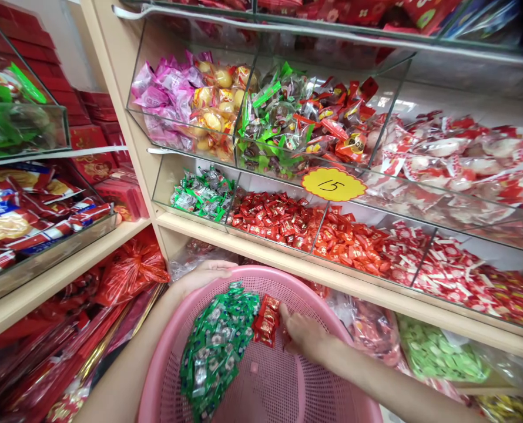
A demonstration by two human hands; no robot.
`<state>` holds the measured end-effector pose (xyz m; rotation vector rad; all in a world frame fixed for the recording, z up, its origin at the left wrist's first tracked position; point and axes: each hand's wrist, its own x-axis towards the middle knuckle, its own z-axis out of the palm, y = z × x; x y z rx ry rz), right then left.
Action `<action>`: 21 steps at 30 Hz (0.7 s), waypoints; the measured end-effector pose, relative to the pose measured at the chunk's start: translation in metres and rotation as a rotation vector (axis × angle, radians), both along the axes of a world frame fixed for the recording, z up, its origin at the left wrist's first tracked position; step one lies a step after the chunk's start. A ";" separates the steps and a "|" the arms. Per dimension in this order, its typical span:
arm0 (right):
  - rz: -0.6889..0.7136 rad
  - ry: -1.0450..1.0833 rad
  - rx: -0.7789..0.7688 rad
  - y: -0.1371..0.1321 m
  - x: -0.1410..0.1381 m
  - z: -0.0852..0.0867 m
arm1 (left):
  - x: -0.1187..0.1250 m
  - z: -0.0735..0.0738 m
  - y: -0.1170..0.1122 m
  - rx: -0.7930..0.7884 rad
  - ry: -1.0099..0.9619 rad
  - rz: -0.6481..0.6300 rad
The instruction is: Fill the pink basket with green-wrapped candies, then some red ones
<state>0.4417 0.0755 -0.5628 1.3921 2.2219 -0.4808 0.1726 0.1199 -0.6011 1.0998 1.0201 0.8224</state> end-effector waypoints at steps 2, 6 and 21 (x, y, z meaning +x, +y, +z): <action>-0.018 0.026 -0.016 0.001 -0.001 0.000 | -0.001 -0.001 0.000 0.011 0.009 0.002; -0.055 0.089 -0.014 0.003 0.001 0.000 | -0.002 0.000 0.000 0.027 0.033 0.001; 0.051 -0.056 0.057 -0.002 0.010 -0.005 | -0.003 -0.004 0.001 0.047 0.068 0.003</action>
